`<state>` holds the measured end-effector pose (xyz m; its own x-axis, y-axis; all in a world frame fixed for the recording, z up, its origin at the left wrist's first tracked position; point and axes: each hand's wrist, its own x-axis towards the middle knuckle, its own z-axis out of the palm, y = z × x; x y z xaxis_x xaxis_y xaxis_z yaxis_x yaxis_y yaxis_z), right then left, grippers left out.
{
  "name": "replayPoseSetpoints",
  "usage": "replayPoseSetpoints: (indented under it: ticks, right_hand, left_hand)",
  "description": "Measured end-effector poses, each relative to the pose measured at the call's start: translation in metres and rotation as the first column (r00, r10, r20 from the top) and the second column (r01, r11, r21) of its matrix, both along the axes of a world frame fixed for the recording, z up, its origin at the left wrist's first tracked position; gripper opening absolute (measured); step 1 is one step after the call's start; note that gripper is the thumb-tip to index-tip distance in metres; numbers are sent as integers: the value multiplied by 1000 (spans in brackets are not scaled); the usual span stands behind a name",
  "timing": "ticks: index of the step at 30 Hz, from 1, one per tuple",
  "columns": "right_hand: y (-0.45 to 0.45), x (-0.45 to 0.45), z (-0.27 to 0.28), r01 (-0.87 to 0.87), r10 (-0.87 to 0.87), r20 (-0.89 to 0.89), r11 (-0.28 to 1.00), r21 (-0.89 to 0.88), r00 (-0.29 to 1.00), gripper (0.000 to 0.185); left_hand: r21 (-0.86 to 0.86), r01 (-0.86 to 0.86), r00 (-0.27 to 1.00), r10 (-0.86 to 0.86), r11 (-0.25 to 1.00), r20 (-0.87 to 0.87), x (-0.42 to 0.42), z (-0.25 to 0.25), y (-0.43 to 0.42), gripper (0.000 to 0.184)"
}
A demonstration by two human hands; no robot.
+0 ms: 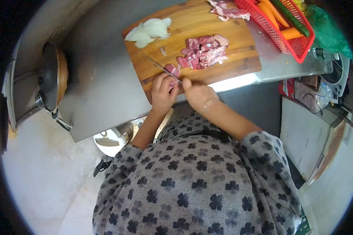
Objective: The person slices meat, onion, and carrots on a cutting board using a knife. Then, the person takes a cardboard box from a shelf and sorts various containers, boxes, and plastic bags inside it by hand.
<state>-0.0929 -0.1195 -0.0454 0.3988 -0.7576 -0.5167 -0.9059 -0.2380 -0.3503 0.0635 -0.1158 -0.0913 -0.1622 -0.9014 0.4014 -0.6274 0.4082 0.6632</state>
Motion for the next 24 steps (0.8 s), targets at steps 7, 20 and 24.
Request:
replayPoseSetpoints:
  ticks: [7,20,24]
  right_hand:
    - [69,-67,6,59,-50,-129,996,64,990,16]
    - [31,-45,10,175,-139,184,964,-199,973,15]
    - [29,-13,10,84,-63,163,988,-130,985,14]
  left_hand:
    - [113,-105,989,115,988,-91,6,-2,4,17]
    - [22,-73,996,73,997,-43,4,14,11,19]
    - [89,-137,986,145,987,-84,12,-1,20,21]
